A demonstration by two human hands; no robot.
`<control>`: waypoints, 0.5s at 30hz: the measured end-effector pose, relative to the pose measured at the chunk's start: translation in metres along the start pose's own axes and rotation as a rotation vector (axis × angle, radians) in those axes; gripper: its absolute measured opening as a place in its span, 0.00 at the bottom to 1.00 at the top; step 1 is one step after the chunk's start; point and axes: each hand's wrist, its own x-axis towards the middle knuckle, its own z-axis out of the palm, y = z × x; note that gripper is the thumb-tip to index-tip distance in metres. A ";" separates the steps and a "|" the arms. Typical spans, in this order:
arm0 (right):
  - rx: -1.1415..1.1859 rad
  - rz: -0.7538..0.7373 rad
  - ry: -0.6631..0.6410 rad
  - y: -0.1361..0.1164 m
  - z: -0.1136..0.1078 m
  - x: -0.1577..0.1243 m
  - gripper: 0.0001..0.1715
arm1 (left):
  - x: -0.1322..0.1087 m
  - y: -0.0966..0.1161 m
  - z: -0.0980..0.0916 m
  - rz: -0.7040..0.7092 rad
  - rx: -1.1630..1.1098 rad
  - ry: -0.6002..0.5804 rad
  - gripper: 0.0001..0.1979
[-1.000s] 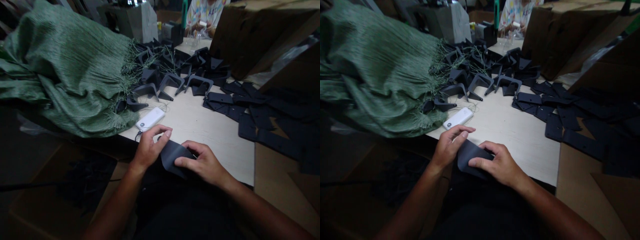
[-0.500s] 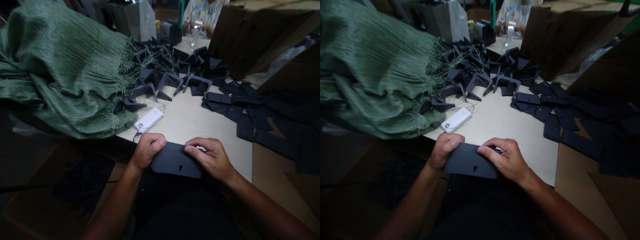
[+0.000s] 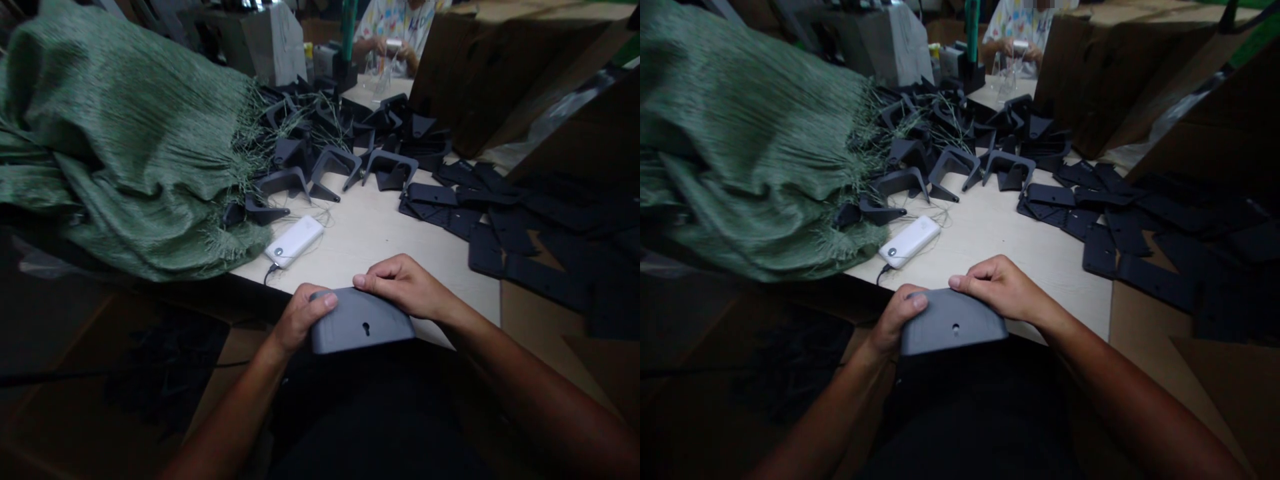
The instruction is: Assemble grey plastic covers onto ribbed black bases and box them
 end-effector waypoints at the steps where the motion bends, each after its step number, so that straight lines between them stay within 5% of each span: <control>1: -0.034 -0.008 0.008 0.001 -0.001 0.001 0.34 | 0.000 0.000 -0.002 -0.021 0.045 -0.031 0.26; 5: -0.293 -0.231 0.311 -0.001 -0.007 0.003 0.23 | 0.005 0.000 -0.011 0.004 0.051 0.060 0.22; 9: -0.355 -0.313 0.661 -0.005 -0.014 -0.004 0.16 | 0.010 -0.002 -0.014 0.244 -0.058 0.351 0.18; 11: -0.178 -0.207 0.637 -0.003 -0.010 -0.008 0.19 | 0.012 -0.002 -0.014 0.364 -0.088 0.460 0.16; 15: 0.309 0.038 0.242 0.006 0.020 -0.010 0.23 | 0.012 -0.006 -0.010 0.418 0.014 0.445 0.15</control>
